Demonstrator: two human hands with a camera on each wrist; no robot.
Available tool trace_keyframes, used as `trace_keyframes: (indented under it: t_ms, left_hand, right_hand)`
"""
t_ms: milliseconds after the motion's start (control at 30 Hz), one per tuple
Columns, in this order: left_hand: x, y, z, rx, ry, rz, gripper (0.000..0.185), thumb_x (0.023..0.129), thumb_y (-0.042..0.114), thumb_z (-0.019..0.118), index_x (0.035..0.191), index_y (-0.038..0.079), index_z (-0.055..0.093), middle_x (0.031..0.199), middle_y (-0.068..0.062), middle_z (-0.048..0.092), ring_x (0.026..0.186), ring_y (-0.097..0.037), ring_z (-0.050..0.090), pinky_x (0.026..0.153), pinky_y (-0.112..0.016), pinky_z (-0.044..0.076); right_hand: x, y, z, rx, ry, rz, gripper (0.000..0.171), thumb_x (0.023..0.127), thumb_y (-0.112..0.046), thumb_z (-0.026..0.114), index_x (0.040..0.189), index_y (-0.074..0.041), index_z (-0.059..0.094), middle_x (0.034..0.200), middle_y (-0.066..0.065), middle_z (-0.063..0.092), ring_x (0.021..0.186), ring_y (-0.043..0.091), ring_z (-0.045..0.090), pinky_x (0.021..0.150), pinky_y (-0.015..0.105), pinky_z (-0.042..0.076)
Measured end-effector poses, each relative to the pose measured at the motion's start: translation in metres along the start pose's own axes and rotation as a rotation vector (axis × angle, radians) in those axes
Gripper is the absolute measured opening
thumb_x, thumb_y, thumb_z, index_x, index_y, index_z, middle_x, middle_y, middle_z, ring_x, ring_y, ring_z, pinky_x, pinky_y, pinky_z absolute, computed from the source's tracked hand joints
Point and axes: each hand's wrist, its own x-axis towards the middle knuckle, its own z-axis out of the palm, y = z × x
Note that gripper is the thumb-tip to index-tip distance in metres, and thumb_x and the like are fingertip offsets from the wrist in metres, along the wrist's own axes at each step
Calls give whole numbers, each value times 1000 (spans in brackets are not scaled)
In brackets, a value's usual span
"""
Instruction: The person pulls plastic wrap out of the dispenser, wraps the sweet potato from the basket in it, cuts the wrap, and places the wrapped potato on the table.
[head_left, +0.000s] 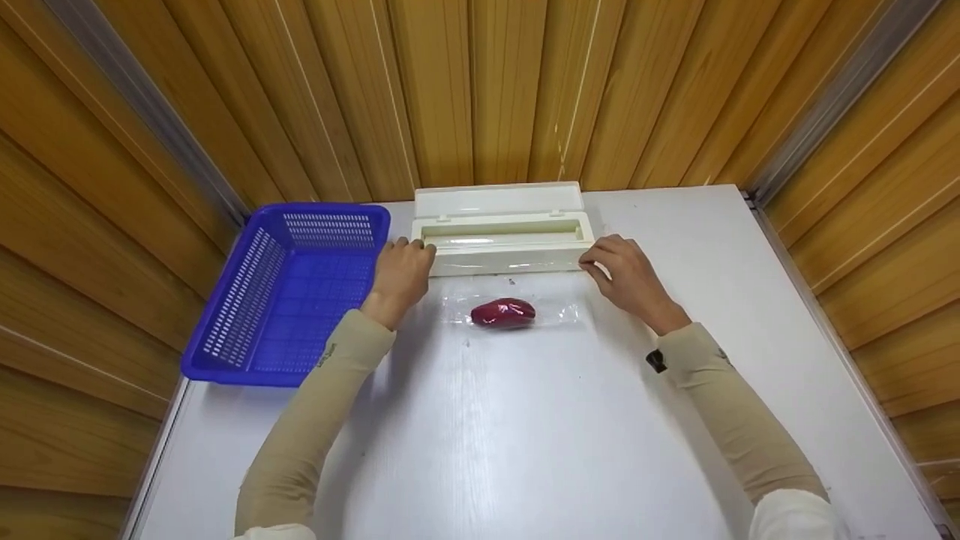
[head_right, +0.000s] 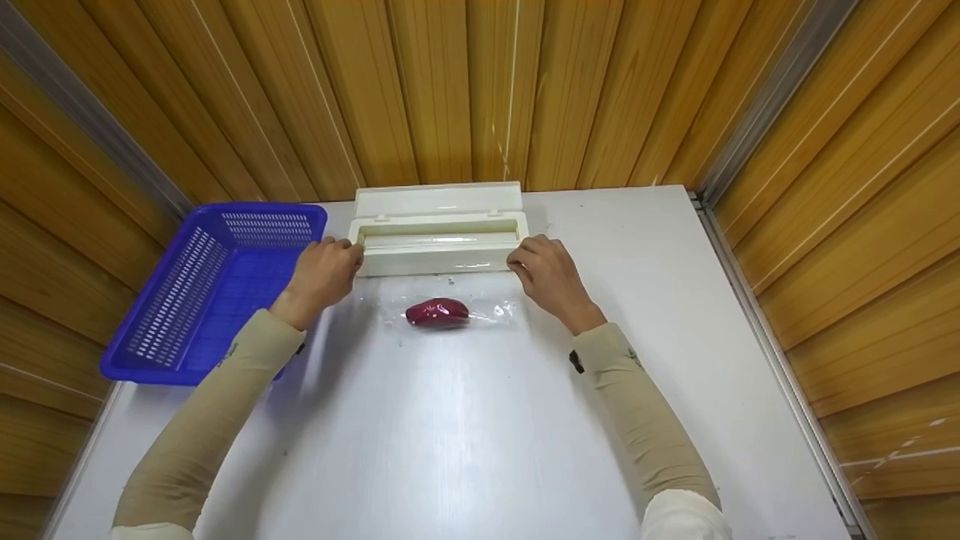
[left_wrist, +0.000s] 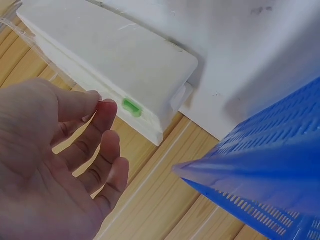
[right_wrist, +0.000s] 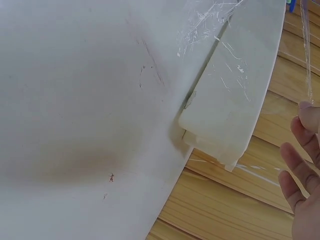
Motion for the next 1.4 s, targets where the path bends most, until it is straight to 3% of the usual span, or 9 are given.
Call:
trace_keyframes:
  t_ms: [167, 300, 633, 1400]
  left_hand:
    - [-9, 1, -3, 13, 92, 36, 13, 89, -2, 71, 102, -1, 74, 101, -19, 77, 93, -40, 72, 81, -53, 58]
    - [-13, 2, -4, 12, 122, 57, 12, 90, -2, 70, 101, -2, 74, 98, -19, 77, 91, -40, 72, 80, -52, 58]
    - [-23, 3, -7, -5, 124, 59, 14, 91, -2, 69, 104, -1, 75, 101, -20, 77, 91, -40, 71, 84, -53, 58]
    - [-51, 10, -3, -33, 198, 49, 10, 87, -5, 73, 95, 2, 73, 92, -16, 74, 87, -38, 70, 73, -52, 56]
  right_hand:
    - [-5, -5, 1, -3, 18, -15, 7, 93, -2, 80, 97, -8, 79, 93, 8, 73, 95, 31, 67, 83, 49, 51]
    - [-10, -8, 0, -5, 18, -9, 6, 94, -2, 80, 96, -7, 79, 93, 7, 73, 96, 29, 67, 84, 49, 51]
    - [-20, -15, -2, 9, 49, -35, 5, 94, -1, 79, 97, -6, 78, 94, 7, 73, 96, 29, 67, 82, 48, 50]
    - [-46, -29, -2, 26, 47, -31, 4, 95, -3, 79, 96, -8, 78, 96, 5, 73, 98, 28, 67, 83, 47, 49]
